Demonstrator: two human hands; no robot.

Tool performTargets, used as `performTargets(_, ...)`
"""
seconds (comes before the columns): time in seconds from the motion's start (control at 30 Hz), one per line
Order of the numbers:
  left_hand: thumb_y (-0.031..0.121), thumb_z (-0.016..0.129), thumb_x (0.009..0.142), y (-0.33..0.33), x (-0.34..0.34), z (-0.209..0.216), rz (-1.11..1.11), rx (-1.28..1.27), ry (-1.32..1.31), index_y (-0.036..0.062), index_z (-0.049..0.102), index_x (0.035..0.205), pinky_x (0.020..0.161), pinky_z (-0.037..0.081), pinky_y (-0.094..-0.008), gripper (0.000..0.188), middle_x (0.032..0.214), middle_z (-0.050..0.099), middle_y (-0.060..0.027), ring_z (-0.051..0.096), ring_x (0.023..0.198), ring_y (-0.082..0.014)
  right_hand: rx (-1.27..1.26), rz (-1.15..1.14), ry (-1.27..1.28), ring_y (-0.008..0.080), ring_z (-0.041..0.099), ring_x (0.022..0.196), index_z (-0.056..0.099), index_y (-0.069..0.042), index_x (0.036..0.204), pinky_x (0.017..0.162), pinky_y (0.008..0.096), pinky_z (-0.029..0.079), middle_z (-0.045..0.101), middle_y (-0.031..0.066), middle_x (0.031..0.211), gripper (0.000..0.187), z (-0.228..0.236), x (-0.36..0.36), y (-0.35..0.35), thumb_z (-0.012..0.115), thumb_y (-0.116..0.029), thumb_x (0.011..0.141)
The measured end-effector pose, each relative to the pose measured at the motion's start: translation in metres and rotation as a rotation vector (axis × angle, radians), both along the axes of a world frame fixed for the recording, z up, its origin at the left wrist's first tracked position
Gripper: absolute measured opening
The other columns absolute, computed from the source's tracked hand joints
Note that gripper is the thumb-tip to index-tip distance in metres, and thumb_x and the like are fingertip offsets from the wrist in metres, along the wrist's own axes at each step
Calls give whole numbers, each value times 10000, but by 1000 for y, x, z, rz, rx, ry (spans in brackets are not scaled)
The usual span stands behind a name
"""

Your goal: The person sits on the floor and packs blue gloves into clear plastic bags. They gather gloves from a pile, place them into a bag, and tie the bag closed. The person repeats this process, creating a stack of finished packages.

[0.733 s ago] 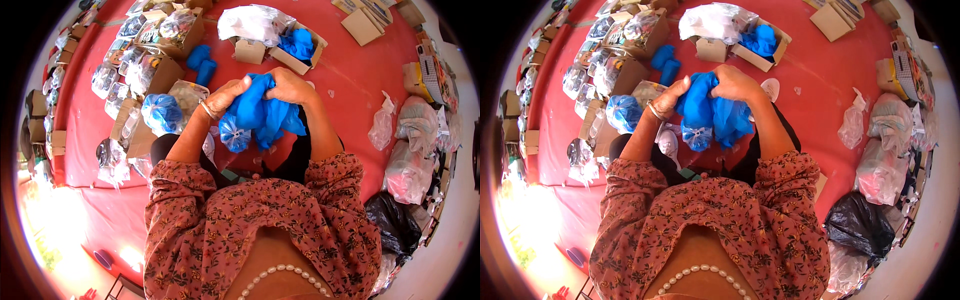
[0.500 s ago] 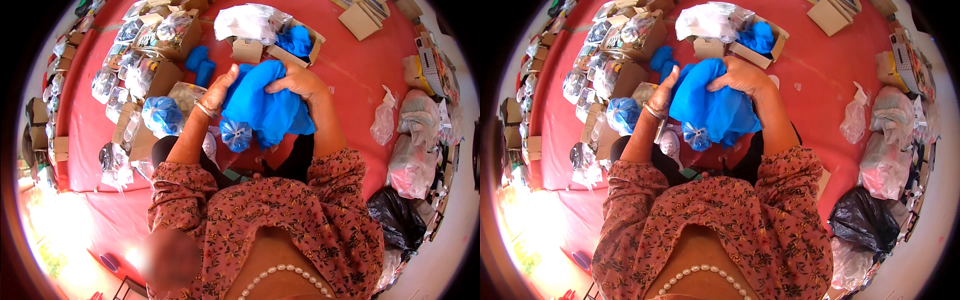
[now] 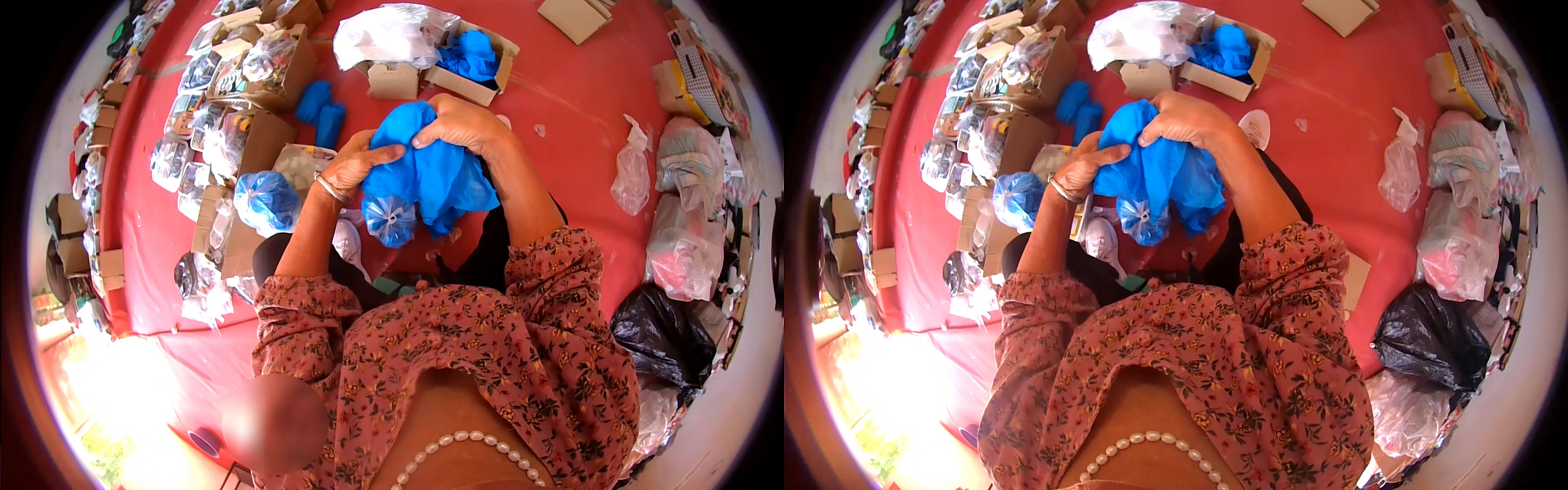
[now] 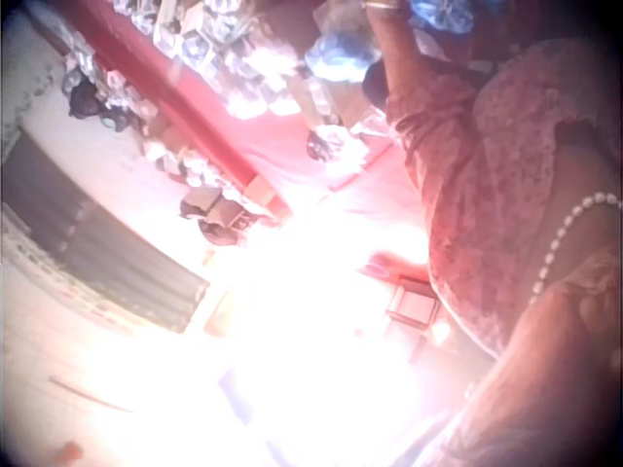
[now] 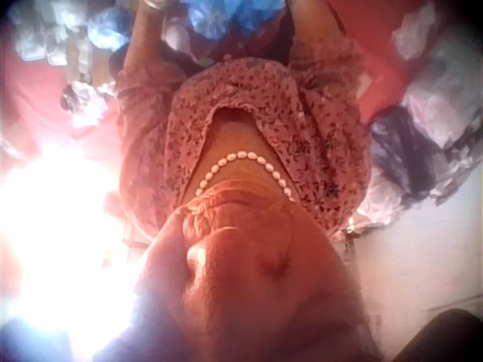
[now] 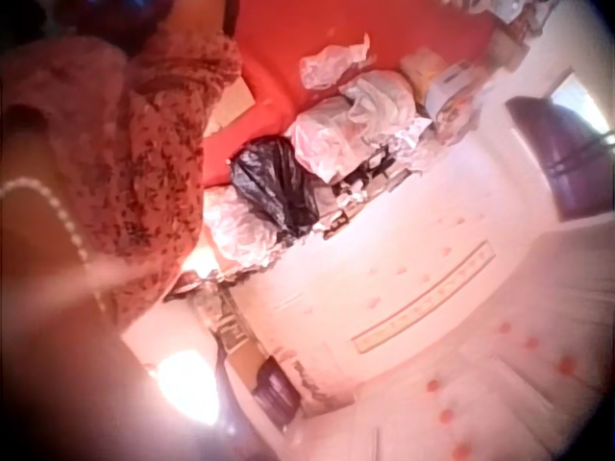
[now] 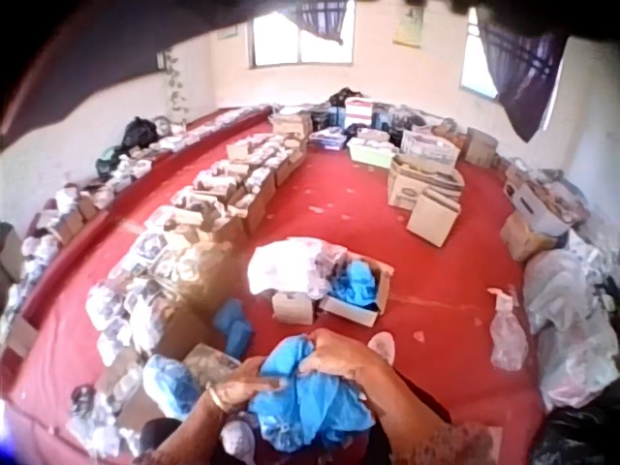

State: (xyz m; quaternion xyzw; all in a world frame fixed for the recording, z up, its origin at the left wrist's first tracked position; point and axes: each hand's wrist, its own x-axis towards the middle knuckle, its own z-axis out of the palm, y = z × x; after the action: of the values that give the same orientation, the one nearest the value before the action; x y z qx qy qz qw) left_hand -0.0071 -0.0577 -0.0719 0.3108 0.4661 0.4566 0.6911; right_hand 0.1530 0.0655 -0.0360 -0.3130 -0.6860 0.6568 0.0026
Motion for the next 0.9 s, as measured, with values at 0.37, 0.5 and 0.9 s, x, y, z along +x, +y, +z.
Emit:
performTargets(0.37,111,605,805,7,-9,-17,335,17,-256,-7,542,1068,730,525,-339,295,962,621,-104,626,824,-203,320,-235,4,190,555,669,576,76,914,629,325,444,574,117,697,372,-12,15,9,642,-191,663)
performTargets(0.5,96,604,802,10,-9,-23,393,29,-264,-7,539,1070,726,527,-343,294,962,619,-109,625,825,-206,265,-450,27,211,573,683,599,73,865,629,338,439,588,150,710,346,-32,4,7,622,-223,687)
performTargets(0.9,218,622,755,13,22,-53,692,251,703,-45,555,661,496,407,-342,288,547,546,-148,483,474,-172,1259,-354,-64,316,593,614,426,-41,876,504,419,471,558,117,727,257,-20,-29,-50,586,-186,737)
